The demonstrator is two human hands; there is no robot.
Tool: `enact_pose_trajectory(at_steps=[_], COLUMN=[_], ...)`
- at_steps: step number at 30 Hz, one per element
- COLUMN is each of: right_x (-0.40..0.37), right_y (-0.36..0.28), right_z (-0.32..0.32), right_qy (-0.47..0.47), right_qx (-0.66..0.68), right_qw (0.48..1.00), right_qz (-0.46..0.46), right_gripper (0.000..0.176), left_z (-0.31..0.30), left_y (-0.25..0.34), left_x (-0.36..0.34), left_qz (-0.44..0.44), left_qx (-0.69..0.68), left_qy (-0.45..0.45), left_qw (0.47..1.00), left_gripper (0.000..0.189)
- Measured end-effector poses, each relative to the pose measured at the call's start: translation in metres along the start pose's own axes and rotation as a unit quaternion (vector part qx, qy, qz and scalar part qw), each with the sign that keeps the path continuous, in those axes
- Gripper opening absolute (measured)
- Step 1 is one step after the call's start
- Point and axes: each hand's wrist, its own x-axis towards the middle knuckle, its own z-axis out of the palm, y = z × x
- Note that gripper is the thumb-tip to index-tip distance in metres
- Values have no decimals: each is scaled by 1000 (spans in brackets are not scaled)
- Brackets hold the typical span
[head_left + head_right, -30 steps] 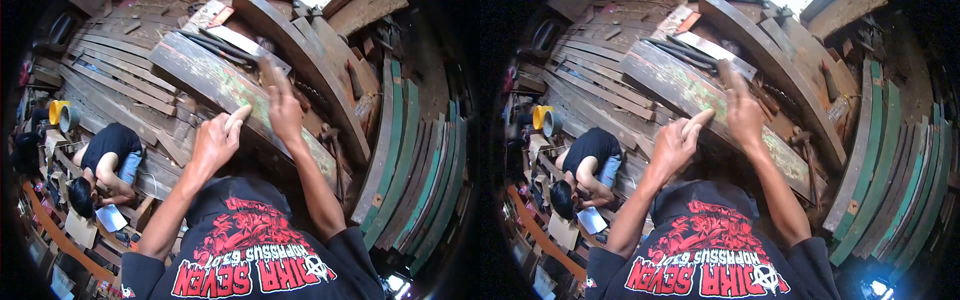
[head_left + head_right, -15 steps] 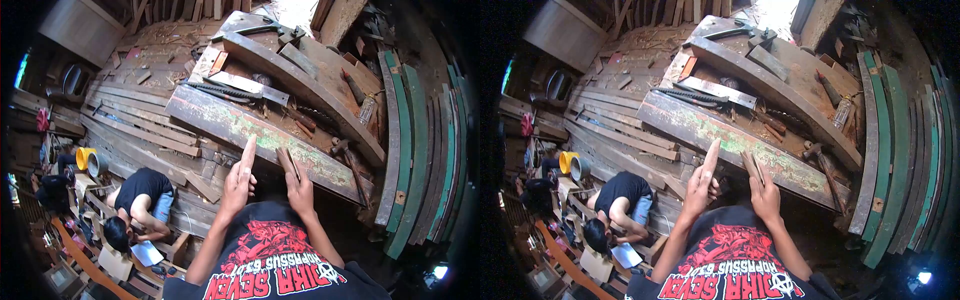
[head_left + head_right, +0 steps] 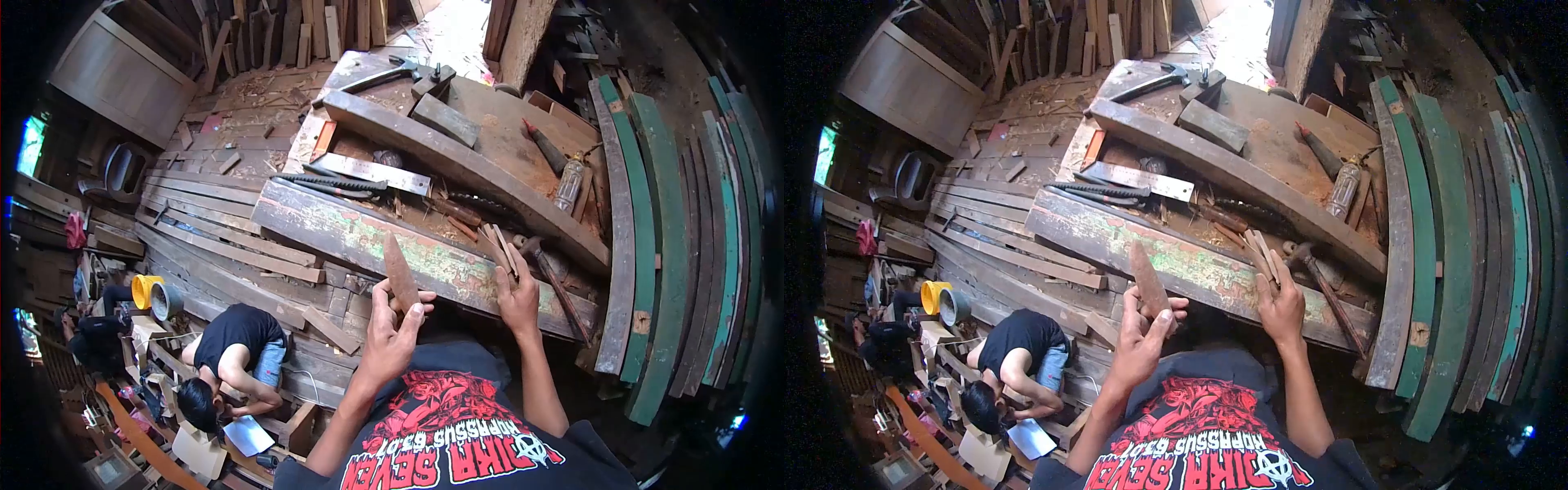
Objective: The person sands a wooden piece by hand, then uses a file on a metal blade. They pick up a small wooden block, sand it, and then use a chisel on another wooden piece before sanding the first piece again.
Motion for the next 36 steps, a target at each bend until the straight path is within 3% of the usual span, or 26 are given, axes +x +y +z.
enact_pose_trajectory(at_steps=[6, 8, 11, 14, 19, 22, 29, 36], right_x=[8, 4, -9, -18, -12, -13, -11, -8], right_y=[26, 44, 62, 83, 74, 75, 77, 72], right_z=[-12, -13, -13, -2, -5, -5, -4, -7], right_qy=[0, -8, -35, -1, 16, 15, 6, -10], right_qx=[21, 0, -23, -50, -33, -34, -15, -17], right_qw=[1000, 999, 999, 998, 999, 998, 999, 1000], right_qz=[2, -32, -10, -49, -40, -44, -36, -21], right_gripper=[52, 52, 53, 55, 53, 53, 53, 51], left_z=[33, 45, 65, 80, 97, 96, 100, 103], left_y=[27, 43, 65, 84, 111, 126, 141, 142], left_x=[15, 20, 21, 19, 15, 11, 5, 9], left_qz=[49, 57, 62, 63, 10, -31, 1, -7], left_qx=[32, 62, 89, 67, -21, -49, -79, -71], left_qy=[9, 31, 45, 31, -7, -47, -56, -34], left_qw=[998, 996, 993, 995, 1000, 997, 995, 997], left_gripper=[45, 54, 63, 66, 84, 80, 107, 110])
